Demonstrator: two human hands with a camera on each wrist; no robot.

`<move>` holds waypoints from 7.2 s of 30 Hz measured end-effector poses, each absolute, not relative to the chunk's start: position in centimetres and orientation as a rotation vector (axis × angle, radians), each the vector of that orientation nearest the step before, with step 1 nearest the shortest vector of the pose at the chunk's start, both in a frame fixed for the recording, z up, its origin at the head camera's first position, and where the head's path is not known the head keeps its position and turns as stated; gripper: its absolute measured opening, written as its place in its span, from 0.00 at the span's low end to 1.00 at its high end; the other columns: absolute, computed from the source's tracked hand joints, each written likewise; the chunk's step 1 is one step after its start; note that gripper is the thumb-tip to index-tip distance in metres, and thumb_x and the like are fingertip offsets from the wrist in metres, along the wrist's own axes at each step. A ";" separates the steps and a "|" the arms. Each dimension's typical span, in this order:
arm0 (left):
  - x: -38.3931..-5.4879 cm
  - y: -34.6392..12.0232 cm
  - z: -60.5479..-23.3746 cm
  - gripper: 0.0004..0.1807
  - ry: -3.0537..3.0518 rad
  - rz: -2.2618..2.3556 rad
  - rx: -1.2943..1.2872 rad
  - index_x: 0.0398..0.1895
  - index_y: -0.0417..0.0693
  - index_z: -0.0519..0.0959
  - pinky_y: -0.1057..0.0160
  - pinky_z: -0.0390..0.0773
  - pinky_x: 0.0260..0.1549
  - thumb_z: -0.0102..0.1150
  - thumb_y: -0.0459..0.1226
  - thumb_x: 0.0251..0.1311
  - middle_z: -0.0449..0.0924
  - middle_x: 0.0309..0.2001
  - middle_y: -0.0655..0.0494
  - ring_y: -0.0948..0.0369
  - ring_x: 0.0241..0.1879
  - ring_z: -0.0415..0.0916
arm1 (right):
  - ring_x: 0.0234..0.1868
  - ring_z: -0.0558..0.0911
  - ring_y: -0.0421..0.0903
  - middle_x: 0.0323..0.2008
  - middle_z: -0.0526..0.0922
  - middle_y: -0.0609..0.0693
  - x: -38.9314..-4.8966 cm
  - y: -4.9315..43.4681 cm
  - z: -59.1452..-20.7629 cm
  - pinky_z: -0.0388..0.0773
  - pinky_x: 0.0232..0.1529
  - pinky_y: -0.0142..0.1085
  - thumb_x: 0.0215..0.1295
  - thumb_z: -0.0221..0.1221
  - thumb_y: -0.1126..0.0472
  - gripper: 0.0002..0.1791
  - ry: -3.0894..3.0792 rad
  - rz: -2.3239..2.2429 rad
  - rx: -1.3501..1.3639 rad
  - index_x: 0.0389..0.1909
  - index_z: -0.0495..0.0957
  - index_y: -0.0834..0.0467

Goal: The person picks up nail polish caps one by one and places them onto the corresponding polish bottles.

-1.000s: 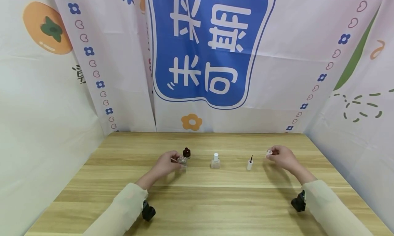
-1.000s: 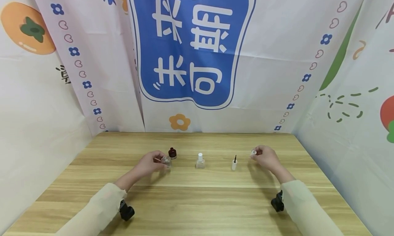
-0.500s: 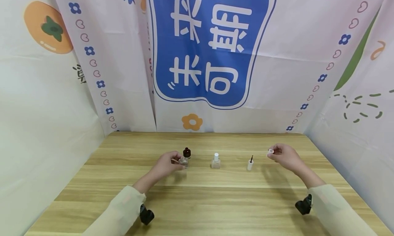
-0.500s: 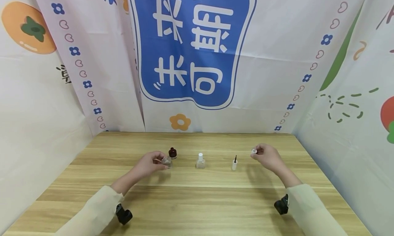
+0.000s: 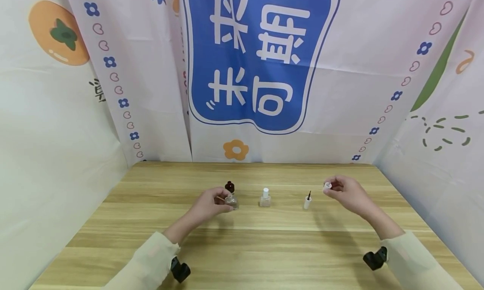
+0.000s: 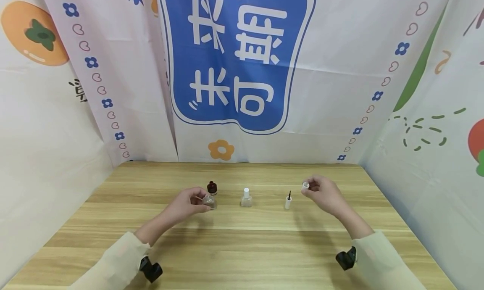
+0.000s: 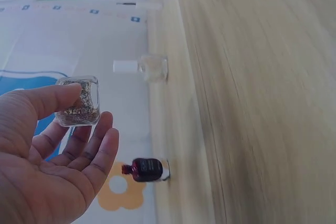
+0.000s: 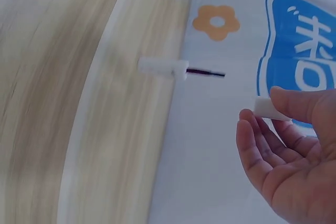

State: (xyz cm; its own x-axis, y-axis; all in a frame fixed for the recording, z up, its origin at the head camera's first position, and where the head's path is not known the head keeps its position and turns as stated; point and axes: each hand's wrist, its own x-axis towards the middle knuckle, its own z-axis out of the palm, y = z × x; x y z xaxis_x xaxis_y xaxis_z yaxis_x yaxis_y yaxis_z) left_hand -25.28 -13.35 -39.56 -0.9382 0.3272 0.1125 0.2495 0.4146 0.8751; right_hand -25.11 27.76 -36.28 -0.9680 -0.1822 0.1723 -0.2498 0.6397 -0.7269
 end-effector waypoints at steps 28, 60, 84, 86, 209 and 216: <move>-22.3 -9.7 -38.5 0.14 2.424 1.648 0.663 0.43 0.40 0.79 0.64 0.80 0.36 0.69 0.30 0.54 0.79 0.39 0.52 0.57 0.38 0.77 | 0.40 0.80 0.46 0.36 0.81 0.48 -22.1 21.4 -35.9 0.80 0.36 0.35 0.64 0.62 0.66 0.08 -2.674 1.292 0.690 0.43 0.78 0.61; -21.4 -7.1 -39.1 0.15 2.380 1.647 0.747 0.44 0.41 0.81 0.68 0.78 0.32 0.69 0.28 0.52 0.80 0.37 0.55 0.59 0.35 0.75 | 0.31 0.75 0.39 0.30 0.77 0.39 -20.2 17.9 -36.3 0.77 0.32 0.32 0.63 0.64 0.61 0.06 -2.595 1.181 1.054 0.40 0.79 0.53; -21.0 -6.8 -39.0 0.12 2.377 1.624 0.796 0.39 0.43 0.82 0.67 0.78 0.31 0.70 0.27 0.50 0.80 0.34 0.55 0.60 0.33 0.75 | 0.30 0.71 0.36 0.31 0.74 0.36 -20.0 17.6 -36.4 0.73 0.29 0.31 0.62 0.66 0.60 0.07 -2.589 0.966 1.132 0.37 0.77 0.46; -21.0 -6.8 -39.0 0.12 2.382 1.617 0.794 0.39 0.43 0.82 0.67 0.78 0.31 0.70 0.27 0.50 0.80 0.34 0.56 0.60 0.33 0.75 | 0.30 0.71 0.36 0.31 0.74 0.36 -20.0 17.6 -36.4 0.72 0.29 0.31 0.62 0.66 0.60 0.08 -2.588 0.951 1.137 0.37 0.77 0.46; -20.7 -6.4 -40.0 0.13 2.302 1.735 0.771 0.41 0.41 0.82 0.68 0.77 0.32 0.71 0.30 0.51 0.81 0.35 0.54 0.60 0.34 0.75 | 0.41 0.77 0.46 0.42 0.81 0.48 -20.9 15.3 -38.2 0.77 0.39 0.37 0.65 0.62 0.61 0.10 -2.502 1.621 1.044 0.47 0.83 0.56; -20.6 -6.4 -40.0 0.14 2.314 1.735 0.744 0.41 0.40 0.82 0.68 0.78 0.33 0.71 0.29 0.50 0.81 0.35 0.54 0.59 0.34 0.75 | 0.35 0.77 0.46 0.33 0.80 0.47 -20.8 14.8 -38.4 0.77 0.38 0.37 0.62 0.65 0.58 0.08 -2.543 1.644 0.889 0.41 0.82 0.55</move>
State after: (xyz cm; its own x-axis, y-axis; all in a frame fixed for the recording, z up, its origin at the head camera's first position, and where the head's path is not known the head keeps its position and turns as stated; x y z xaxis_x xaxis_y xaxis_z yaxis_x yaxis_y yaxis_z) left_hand -20.58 -6.42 -39.96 -0.8648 0.4731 0.1682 0.2940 0.2056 0.9334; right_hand -20.81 14.82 -38.45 -0.8411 -0.4614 0.2822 -0.4467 0.2984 -0.8435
